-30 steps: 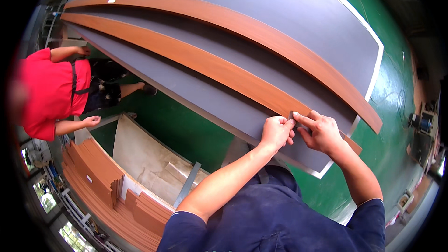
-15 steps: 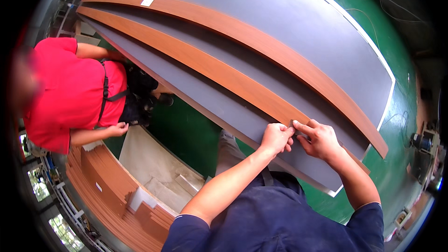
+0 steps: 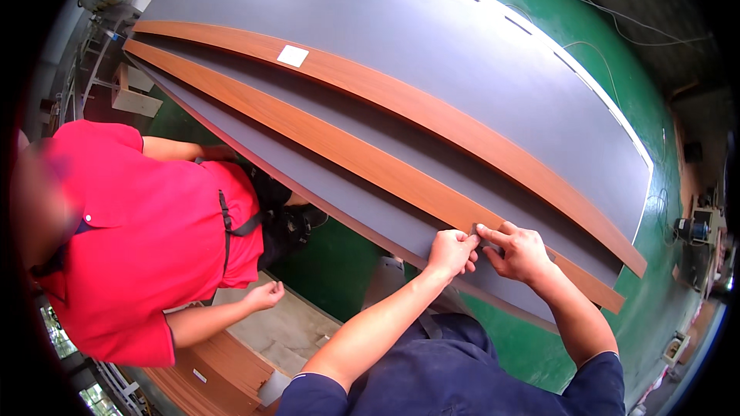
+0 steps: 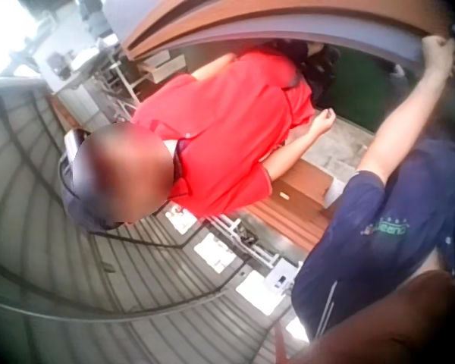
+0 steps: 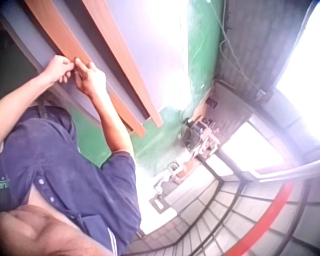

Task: The person places long wooden planks onto a large gray panel, aligns them, and uses a small metal tool to mark or adjust the edges. The person then stacks the finished planks on a nearby rack.

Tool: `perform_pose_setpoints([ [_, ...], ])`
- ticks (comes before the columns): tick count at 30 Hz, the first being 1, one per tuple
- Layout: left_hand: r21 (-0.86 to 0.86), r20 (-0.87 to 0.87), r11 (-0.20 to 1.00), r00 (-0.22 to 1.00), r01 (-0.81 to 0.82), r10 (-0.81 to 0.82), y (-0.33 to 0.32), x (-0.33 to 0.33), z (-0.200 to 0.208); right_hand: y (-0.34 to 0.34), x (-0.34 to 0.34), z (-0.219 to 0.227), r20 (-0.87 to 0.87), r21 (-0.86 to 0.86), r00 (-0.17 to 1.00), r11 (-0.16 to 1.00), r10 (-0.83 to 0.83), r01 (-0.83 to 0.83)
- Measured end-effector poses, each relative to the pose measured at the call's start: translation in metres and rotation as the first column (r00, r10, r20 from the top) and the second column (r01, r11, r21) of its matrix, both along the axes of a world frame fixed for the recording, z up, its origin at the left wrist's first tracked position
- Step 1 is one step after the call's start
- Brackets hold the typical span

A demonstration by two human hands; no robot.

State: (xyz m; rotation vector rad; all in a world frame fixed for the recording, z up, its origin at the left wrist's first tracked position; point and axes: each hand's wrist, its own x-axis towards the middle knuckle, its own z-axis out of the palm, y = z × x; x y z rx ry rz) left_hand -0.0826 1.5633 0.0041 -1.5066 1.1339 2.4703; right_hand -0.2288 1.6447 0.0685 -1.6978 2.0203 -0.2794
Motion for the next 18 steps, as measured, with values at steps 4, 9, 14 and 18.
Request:
perform_pose_setpoints([
  [4,-0.002,-0.016,0.999,0.999,-0.036,0.036,-0.032,0.021,-0.002,-0.036,0.018,-0.001,-0.03,-0.023,0.998,0.998,0.049,-0.05],
  [9,-0.018,-0.008,1.0,1.0,-0.023,0.023,-0.068,0.04,-0.003,-0.073,0.032,-0.004,-0.011,-0.031,0.996,0.995,0.094,-0.094],
  [14,-0.015,0.004,0.999,0.999,-0.05,0.05,-0.102,0.06,-0.004,-0.109,0.047,-0.007,-0.006,-0.014,0.992,0.992,0.124,-0.125],
  [18,-0.021,-0.006,0.999,0.999,-0.045,0.045,-0.128,0.071,-0.009,-0.135,0.059,-0.01,0.006,-0.008,0.995,0.995,0.101,-0.101],
])
